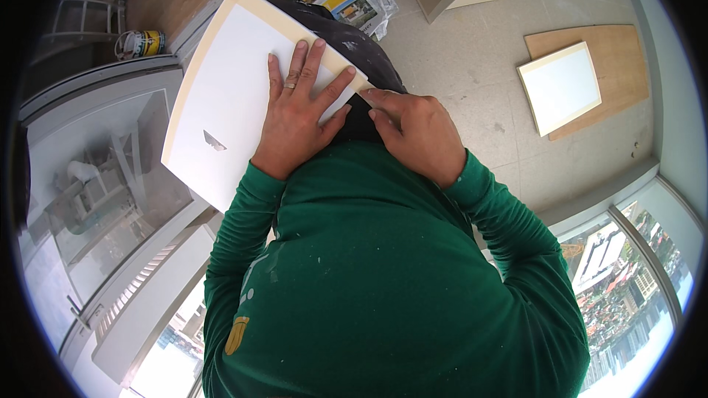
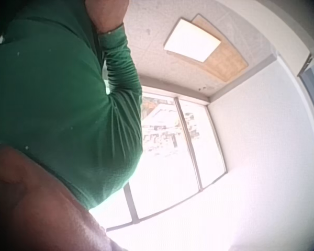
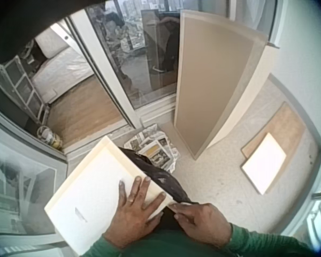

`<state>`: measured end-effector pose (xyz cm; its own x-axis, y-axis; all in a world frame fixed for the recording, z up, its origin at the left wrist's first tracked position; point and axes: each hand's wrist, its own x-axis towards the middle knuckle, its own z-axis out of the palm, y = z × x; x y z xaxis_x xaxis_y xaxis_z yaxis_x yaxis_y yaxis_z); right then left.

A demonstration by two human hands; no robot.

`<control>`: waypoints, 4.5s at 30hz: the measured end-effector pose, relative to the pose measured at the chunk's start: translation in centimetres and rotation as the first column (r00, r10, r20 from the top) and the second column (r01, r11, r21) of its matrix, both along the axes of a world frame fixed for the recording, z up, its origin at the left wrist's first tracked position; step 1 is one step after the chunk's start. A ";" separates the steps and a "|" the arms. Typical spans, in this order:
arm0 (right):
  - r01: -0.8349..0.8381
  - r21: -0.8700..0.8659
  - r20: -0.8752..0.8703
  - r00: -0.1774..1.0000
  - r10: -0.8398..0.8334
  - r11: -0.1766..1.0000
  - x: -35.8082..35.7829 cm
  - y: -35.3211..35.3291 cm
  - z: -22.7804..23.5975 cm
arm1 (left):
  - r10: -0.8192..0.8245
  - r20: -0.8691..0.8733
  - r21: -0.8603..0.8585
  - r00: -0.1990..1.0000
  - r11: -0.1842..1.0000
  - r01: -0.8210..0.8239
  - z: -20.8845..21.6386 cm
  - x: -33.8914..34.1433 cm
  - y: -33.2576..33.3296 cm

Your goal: The person applies tape along the edges of white panels by hand, smoothing the tape onto the surfaces and using a small blade to trim the excess tape.

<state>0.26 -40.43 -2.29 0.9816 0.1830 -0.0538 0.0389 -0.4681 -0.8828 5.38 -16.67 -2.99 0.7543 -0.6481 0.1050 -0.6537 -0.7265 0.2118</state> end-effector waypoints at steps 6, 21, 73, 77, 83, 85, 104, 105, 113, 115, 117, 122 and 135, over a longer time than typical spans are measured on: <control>-0.009 -0.001 0.002 1.000 0.009 1.000 -0.1 0.0 0.2 | 0.004 -0.008 -0.002 1.000 1.000 -0.004 0.0 -0.1 0.0; -0.028 -0.015 0.030 0.999 0.028 0.999 -0.3 -0.1 1.7 | 0.028 -0.001 -0.074 1.000 0.997 -0.028 0.0 0.0 -0.1; -0.044 -0.026 0.013 0.999 0.044 0.999 0.0 -0.3 0.1 | -0.038 0.009 0.038 0.999 0.999 0.037 -0.2 -0.4 -0.4; -0.060 -0.033 0.007 0.998 0.060 0.998 0.1 -0.4 0.4 | -0.034 0.006 0.008 0.999 0.999 0.034 -0.1 -0.4 -0.5; -0.078 -0.061 0.012 0.997 0.079 0.995 0.1 -0.5 0.4 | -0.059 0.023 0.019 0.998 0.998 0.059 -0.4 -0.4 -0.5; -0.087 -0.060 0.024 0.996 0.089 0.994 0.1 -0.6 0.3 | -0.060 0.016 0.006 0.998 0.998 0.059 -0.2 -0.4 -0.5; -0.179 -0.113 -0.058 0.983 0.173 0.977 0.7 -0.8 1.7 | -0.074 0.015 -0.073 0.997 0.995 0.075 -0.3 -0.5 -0.4; -0.201 -0.120 -0.056 0.979 0.195 0.972 0.9 -0.9 1.9 | -0.066 -0.003 -0.078 0.998 0.995 0.065 0.0 -0.5 -0.4; -0.227 -0.140 -0.064 0.973 0.220 0.964 1.7 -1.2 2.1 | 0.030 0.092 -0.089 0.995 0.996 -0.021 0.3 -0.2 -0.3; -0.207 -0.112 -0.056 0.978 0.202 0.972 2.2 -1.3 2.4 | 0.059 0.100 -0.110 0.993 0.993 -0.048 0.3 0.7 -0.3; -0.196 -0.090 -0.042 0.980 0.193 0.976 2.8 -1.3 2.4 | 0.069 0.107 -0.122 0.992 0.991 -0.056 0.5 1.4 -0.3; -0.208 -0.086 -0.034 0.978 0.206 0.974 4.9 -1.2 2.3 | 0.103 0.122 -0.122 0.987 0.989 -0.088 0.8 2.8 -0.2; -0.219 -0.081 -0.089 0.973 0.212 0.972 9.5 -0.8 3.0 | 0.145 0.006 -0.106 0.989 0.984 -0.144 0.3 5.2 0.6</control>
<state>9.81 -41.24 0.72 0.9114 0.3807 -0.1560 0.0789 -0.5338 -0.8419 10.59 -16.09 -2.69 0.8371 -0.5174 0.1777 -0.5470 -0.7875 0.2840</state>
